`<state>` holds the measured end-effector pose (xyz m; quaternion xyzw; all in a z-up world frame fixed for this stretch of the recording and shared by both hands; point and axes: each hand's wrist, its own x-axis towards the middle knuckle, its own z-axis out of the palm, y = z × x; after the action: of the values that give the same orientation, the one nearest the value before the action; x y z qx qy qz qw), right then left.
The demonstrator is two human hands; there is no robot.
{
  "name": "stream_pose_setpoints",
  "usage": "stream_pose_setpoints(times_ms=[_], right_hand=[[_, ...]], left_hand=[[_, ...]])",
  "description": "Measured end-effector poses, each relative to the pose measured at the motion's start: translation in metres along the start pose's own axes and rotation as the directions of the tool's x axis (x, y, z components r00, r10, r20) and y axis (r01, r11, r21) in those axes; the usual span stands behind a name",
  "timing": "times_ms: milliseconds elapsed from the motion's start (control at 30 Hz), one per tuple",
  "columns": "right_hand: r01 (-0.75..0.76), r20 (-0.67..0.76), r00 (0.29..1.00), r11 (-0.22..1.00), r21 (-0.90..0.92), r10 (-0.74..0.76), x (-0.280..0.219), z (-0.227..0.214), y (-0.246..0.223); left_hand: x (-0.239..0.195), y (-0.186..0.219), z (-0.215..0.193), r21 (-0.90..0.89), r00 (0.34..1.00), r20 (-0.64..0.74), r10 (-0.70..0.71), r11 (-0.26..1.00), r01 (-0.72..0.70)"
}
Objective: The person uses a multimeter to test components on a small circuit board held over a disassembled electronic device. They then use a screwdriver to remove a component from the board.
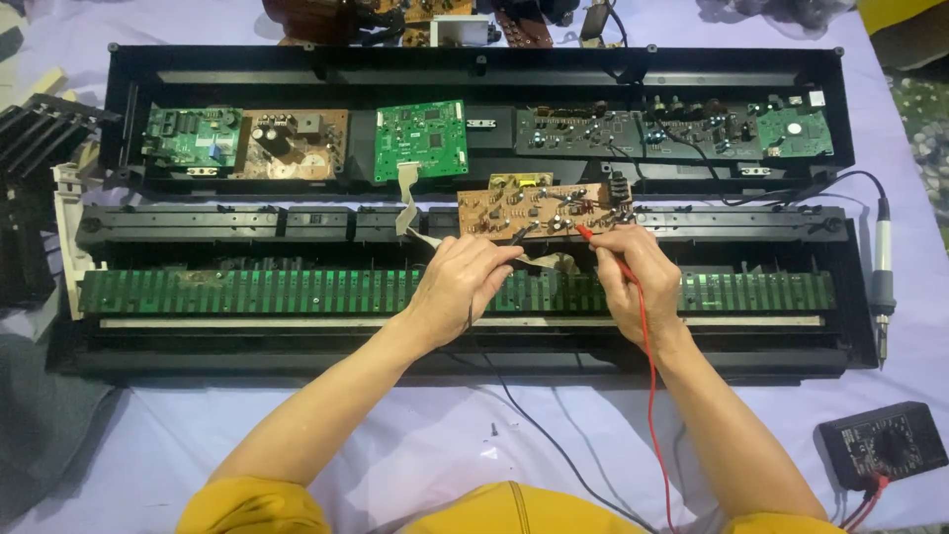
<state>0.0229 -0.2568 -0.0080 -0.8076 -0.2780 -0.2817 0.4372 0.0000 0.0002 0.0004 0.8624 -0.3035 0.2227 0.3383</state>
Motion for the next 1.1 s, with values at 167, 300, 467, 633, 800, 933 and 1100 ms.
stream_pose_setpoints(times_ms=[167, 300, 467, 633, 800, 933, 1100], right_hand=[[-0.003, -0.008, 1.0, 1.0, 0.026, 0.003, 0.002, -0.004, -0.006], [0.007, -0.003, 1.0, 1.0, 0.014, -0.007, 0.004, -0.004, -0.009], [0.016, -0.011, 1.0, 1.0, 0.015, -0.016, 0.002, -0.004, -0.005], [0.027, -0.018, 0.999, 0.999, 0.019, -0.026, 0.003, -0.003, -0.005], [0.009, -0.005, 1.0, 1.0, 0.01, -0.009, 0.004, -0.004, -0.008], [0.003, -0.001, 1.0, 1.0, 0.013, -0.003, 0.002, -0.003, -0.003], [-0.014, -0.002, 1.0, 1.0, 0.006, 0.014, 0.001, -0.004, -0.003]], left_hand=[[0.0, 0.0, 0.0, -0.002, 1.0, 0.003, 0.001, 1.0, -0.001], [0.0, 0.0, 0.0, -0.002, 1.0, -0.011, 0.01, 1.0, -0.01], [0.0, 0.0, 0.001, 0.002, 1.0, -0.016, 0.01, 1.0, -0.01], [0.0, 0.0, 0.0, 0.017, 1.0, -0.015, 0.018, 1.0, -0.017], [0.001, 0.001, -0.001, 0.016, 1.0, -0.01, 0.018, 1.0, -0.018], [0.0, 0.0, -0.001, 0.012, 1.0, -0.005, 0.01, 1.0, -0.009], [0.0, 0.0, -0.001, 0.013, 1.0, -0.007, 0.015, 1.0, -0.015]])
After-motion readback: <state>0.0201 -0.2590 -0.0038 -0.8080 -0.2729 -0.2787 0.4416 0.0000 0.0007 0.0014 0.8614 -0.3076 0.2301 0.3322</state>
